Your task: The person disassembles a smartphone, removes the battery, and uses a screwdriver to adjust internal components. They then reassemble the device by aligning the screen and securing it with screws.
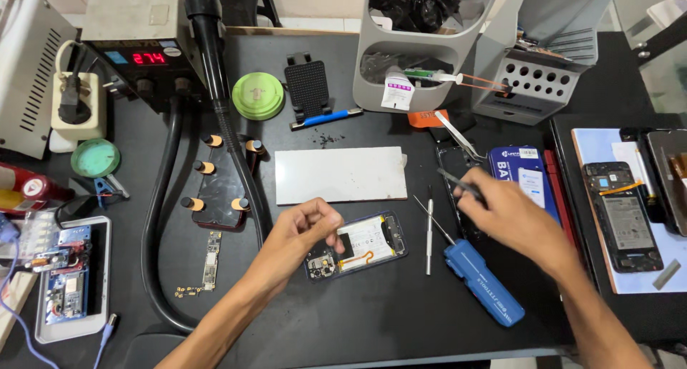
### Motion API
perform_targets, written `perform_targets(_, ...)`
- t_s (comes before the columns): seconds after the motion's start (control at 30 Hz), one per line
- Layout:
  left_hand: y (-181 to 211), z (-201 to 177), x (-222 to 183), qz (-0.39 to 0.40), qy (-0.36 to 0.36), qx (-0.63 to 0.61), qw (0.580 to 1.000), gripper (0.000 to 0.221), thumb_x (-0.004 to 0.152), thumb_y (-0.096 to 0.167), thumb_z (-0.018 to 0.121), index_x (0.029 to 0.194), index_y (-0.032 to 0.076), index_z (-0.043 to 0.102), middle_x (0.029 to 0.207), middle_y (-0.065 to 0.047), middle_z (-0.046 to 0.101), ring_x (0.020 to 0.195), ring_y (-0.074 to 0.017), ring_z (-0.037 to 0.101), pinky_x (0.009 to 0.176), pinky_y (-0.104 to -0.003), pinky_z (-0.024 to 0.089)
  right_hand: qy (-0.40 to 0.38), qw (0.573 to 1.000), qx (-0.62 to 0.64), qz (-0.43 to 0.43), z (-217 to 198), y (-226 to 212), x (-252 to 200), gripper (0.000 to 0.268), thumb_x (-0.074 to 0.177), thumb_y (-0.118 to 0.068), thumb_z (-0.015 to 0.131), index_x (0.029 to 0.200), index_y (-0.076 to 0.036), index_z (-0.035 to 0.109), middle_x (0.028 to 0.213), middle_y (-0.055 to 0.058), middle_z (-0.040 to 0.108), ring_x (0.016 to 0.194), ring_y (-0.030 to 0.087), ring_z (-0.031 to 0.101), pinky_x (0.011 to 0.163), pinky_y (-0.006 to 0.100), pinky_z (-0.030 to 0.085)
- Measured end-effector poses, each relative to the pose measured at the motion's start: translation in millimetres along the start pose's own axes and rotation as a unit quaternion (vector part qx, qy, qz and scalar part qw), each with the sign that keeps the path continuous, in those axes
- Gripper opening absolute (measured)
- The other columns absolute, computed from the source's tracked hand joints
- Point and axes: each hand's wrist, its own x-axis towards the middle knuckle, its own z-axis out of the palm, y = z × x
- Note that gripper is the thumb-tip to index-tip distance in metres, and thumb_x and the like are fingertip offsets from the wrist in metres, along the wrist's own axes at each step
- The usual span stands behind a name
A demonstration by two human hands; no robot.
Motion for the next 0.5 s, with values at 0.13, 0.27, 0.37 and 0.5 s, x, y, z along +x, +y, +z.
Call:
perform_targets(0.13,-8.4,0.7,-3.2,0.008,-0.015,-0.014,1.0,0.037,0.103,0.033,0.06,0.076,0.008,0.056,0.067,0.001,0.059,0.069,-0.009,0.063,0.074,-0.026,0.05,0.019,0.989,-0.012,-0.144,18.5,1.7,9.5,0.025,0.091,-0.025,0.059,0.109,-0.007,0.064,0.08,0.016,0.074,0.073,0.031,0.072,0.07,0.044,0.053)
perform_targets(0.27,-11.0,-5.7,-8.9,0.047,0.008,0.019,0.999,0.047,0.106,0.037,0.056,0.07,0.007,0.056,0.063,0.0,0.06,0.064,-0.0071,0.058,0.069,-0.025,0.047,0.009,0.992,0.008,-0.129,18.6,-20.4,10.1,0.027,0.094,-0.025,0.058,0.113,-0.006,0.06,0.082,0.017,0.073,0.075,0.033,0.072,0.071,0.046,0.052)
perform_targets(0.37,-10.5,-12.1,-18.2,0.062,0.026,0.047,0.997,0.046,0.106,0.036,0.056,0.071,0.006,0.058,0.064,0.001,0.06,0.064,-0.0052,0.054,0.064,-0.024,0.042,0.032,0.984,0.016,-0.176,15.2,-42.0,5.5,0.029,0.095,-0.025,0.058,0.115,-0.004,0.058,0.083,0.018,0.072,0.074,0.034,0.07,0.07,0.045,0.051)
perform_targets(0.5,-6.6,-12.7,-31.0,0.086,0.032,0.083,0.992,0.039,0.105,0.03,0.059,0.077,0.004,0.059,0.07,0.002,0.061,0.07,-0.0033,0.055,0.065,-0.024,0.043,0.035,0.973,0.029,-0.224,19.4,-73.3,-5.3,0.032,0.093,-0.028,0.06,0.114,-0.005,0.06,0.077,0.018,0.069,0.07,0.034,0.069,0.068,0.045,0.05)
